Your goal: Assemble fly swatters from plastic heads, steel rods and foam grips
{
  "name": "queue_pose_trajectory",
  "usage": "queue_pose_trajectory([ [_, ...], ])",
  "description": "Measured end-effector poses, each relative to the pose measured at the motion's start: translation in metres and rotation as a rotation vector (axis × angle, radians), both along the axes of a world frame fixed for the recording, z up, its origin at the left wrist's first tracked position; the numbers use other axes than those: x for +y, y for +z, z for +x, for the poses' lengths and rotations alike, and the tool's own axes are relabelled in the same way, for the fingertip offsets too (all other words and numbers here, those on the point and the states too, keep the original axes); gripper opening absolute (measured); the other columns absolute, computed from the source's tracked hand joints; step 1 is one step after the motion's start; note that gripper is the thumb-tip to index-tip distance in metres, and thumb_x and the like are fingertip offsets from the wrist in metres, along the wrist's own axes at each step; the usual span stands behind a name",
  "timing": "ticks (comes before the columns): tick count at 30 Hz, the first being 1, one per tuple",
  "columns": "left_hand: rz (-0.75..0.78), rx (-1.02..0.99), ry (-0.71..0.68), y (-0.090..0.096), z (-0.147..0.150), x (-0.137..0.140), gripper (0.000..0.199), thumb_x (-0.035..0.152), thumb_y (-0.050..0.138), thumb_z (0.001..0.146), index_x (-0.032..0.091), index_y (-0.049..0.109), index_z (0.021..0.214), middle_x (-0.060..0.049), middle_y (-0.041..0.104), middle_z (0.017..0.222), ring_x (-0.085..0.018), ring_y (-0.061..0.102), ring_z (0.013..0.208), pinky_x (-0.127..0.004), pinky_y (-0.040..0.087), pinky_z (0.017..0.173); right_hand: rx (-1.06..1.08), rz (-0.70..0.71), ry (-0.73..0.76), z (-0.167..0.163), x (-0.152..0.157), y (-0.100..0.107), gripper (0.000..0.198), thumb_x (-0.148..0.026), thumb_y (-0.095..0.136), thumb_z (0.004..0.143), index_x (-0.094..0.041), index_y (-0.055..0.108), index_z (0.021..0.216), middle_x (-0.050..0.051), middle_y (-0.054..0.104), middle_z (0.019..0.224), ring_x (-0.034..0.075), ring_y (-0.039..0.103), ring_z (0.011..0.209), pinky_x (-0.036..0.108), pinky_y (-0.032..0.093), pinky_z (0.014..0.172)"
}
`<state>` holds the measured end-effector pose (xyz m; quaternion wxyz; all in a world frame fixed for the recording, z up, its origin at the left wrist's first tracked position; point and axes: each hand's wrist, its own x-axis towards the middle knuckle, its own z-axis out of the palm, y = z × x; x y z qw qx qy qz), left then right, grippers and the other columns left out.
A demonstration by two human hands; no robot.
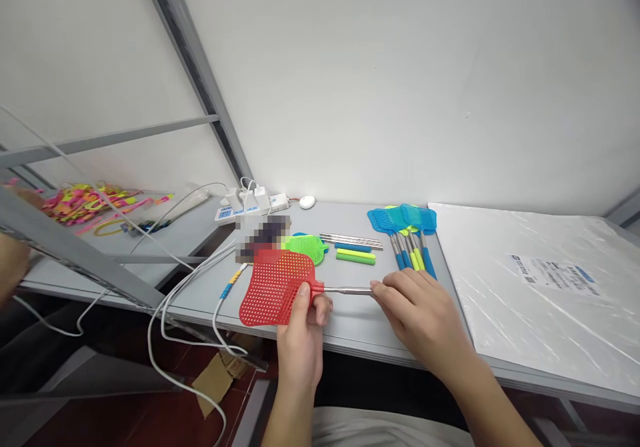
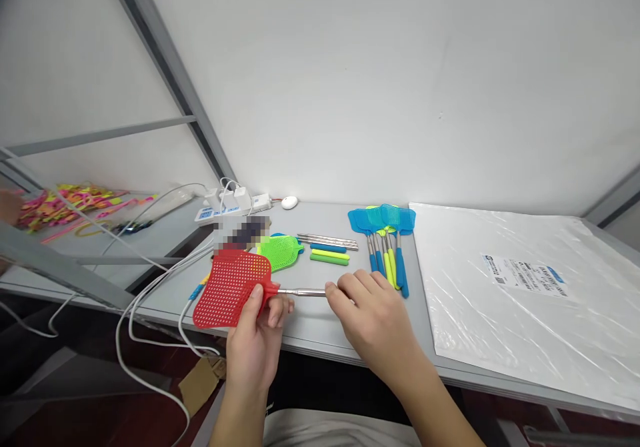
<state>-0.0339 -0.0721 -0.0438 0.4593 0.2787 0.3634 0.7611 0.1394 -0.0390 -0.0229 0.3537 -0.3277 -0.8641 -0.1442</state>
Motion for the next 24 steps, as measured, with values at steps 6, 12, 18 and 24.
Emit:
queue_pose_trajectory([
  [6, 0.059, 0.179, -0.034, -0.004, -0.006, -0.003, 0.028, 0.04, 0.053, 0.094, 0.016, 0.068, 0.092, -0.001, 0.058, 0.069, -0.013, 0.052, 0.063, -0.029, 0.045, 0.071, -0.091, -0.065, 0.051, 0.002, -0.012, 0.005, 0.021, -0.01, 0.046, 0.095, -0.015, 0.057, 0.112, 0.006, 0.062, 0.084, 0.018, 0.048, 0.073, 0.032, 0.034, 0.063],
  [12, 0.108, 0.254, -0.177, -0.015, -0.007, -0.005, 0.031, 0.041, 0.047, 0.096, 0.019, 0.07, 0.095, -0.005, 0.067, 0.086, -0.016, 0.057, 0.069, -0.031, 0.047, 0.075, -0.12, -0.14, 0.044, 0.006, -0.02, 0.021, 0.019, -0.01, 0.044, 0.093, -0.018, 0.059, 0.1, 0.004, 0.059, 0.078, 0.018, 0.051, 0.069, 0.031, 0.033, 0.055],
  [18, 0.12, 0.233, -0.23, -0.014, -0.001, -0.004, 0.034, 0.041, 0.045, 0.097, 0.019, 0.07, 0.095, -0.007, 0.068, 0.092, -0.021, 0.062, 0.09, -0.036, 0.046, 0.088, -0.149, -0.181, 0.045, 0.006, -0.024, 0.024, 0.02, -0.014, 0.039, 0.095, -0.019, 0.057, 0.102, 0.002, 0.057, 0.073, 0.017, 0.05, 0.062, 0.031, 0.031, 0.05],
  [24, 0.129, 0.185, -0.297, -0.011, 0.003, -0.006, 0.032, 0.042, 0.045, 0.097, 0.02, 0.068, 0.094, -0.009, 0.071, 0.097, -0.025, 0.064, 0.102, -0.041, 0.046, 0.094, -0.077, -0.283, 0.039, 0.004, -0.029, 0.021, 0.016, -0.02, 0.041, 0.098, -0.021, 0.056, 0.101, 0.001, 0.059, 0.072, 0.017, 0.053, 0.061, 0.031, 0.03, 0.05],
])
